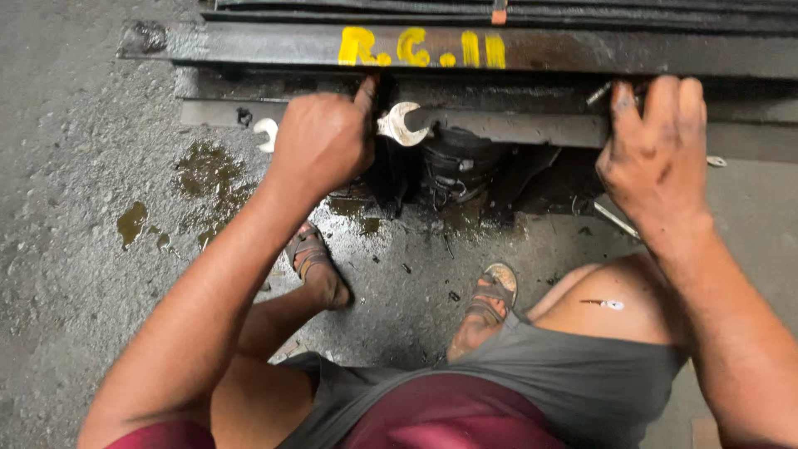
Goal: The person uses a wrench to tighten and loosen bolts on a large black mechanical component while sitting on the floor.
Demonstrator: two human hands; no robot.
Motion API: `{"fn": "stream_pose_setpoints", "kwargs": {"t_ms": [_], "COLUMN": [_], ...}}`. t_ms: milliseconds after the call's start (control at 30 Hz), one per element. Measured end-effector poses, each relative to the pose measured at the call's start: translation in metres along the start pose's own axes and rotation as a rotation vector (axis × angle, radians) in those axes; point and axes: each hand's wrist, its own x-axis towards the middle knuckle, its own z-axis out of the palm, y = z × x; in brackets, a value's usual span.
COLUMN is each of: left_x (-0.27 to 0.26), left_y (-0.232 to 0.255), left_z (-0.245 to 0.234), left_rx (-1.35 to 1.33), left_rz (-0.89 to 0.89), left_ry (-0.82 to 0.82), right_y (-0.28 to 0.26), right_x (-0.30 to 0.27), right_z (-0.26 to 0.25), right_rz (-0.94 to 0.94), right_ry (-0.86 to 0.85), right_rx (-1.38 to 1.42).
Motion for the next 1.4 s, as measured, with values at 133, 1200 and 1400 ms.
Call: {"fn": "stream_pose_setpoints", "kwargs": {"t_ms": [133, 1200, 1400], "left_x": [0.008, -0.128, -0.132], "left_y": [-0.012, 0.188, 0.217], "left_z": [0.004, 0.106, 0.08], "left_rx": [0.054, -2.213, -1.514], "left_rz": [0.063, -1.52, -1.222], "left_ry": [-0.003, -0.082, -0.179], "right_y": [-0.01, -0.22, -0.223], "right_x": [0.008, -0.125, -0.127], "right_z": [-0.004, 0.004, 0.015], "right_rz": [0.038, 0.644, 1.602], "right_ry": [-0.115, 0.001, -0.328], "right_rx": [0.022, 1.289, 2.153]}}
